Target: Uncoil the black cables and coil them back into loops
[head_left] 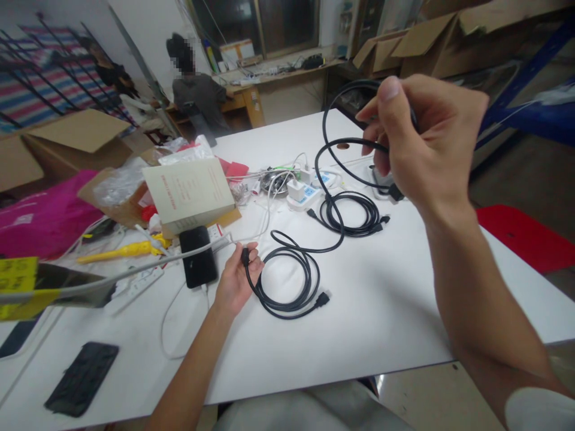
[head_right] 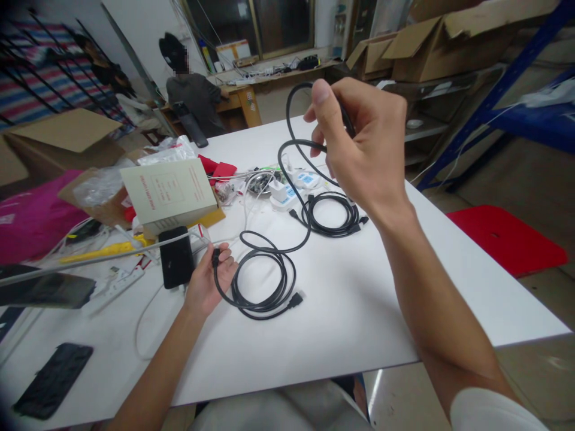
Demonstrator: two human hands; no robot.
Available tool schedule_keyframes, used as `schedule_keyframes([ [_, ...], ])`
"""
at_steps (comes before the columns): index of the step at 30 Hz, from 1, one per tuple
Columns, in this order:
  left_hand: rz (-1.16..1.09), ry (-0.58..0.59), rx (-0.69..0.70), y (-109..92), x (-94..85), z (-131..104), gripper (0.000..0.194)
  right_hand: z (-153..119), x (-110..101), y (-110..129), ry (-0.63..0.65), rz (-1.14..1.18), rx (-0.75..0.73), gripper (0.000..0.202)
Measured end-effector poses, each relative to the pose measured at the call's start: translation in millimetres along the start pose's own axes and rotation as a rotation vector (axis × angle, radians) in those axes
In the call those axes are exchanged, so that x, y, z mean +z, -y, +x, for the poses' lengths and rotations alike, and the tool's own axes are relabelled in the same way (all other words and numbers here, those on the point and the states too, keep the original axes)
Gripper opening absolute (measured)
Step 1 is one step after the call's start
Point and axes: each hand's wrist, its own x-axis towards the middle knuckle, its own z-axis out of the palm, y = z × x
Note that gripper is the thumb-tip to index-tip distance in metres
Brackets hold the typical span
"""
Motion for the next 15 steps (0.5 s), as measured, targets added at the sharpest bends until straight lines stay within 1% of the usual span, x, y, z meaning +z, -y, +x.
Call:
schedule_keyframes([
  [3, -0.053, 0.01, -0.026, -0.5, -0.7, 0.4, 0.031, 0.3, -2.5, 4.7, -0.004, 0.021, 0.022, 0.044],
  [5, -0.116, 0.009, -0.053, -1.9, 0.3, -0.1, 0.029, 0.8, -2.4, 6.4, -0.049, 0.006, 0.037, 0.042],
  [7, -0.171, -0.002, -0.077, -3.8, 2.0, -1.1, 0.028, 2.5, -0.8, 5.4, -0.128, -0.053, 0.031, 0.043],
  [10, -0.201, -0.023, -0.093, -6.5, 4.0, -3.2, 0.026, 7.1, 1.5, 0.6, -0.232, -0.107, -0.04, 0.053],
  [13, -0.204, -0.032, -0.101, -7.5, 3.7, -4.7, 0.026, 13.3, -6.4, -6.2, -0.346, -0.083, -0.107, 0.054],
  [14, -0.211, -0.027, -0.102, -7.5, 3.1, -5.0, 0.026, 15.9, -13.0, -9.4, -0.315, -0.076, -0.096, 0.052],
  [15, -0.22, -0.018, -0.101, -7.4, 2.5, -5.3, 0.027, 18.9, -21.3, -13.5, -0.23, -0.07, -0.072, 0.051],
])
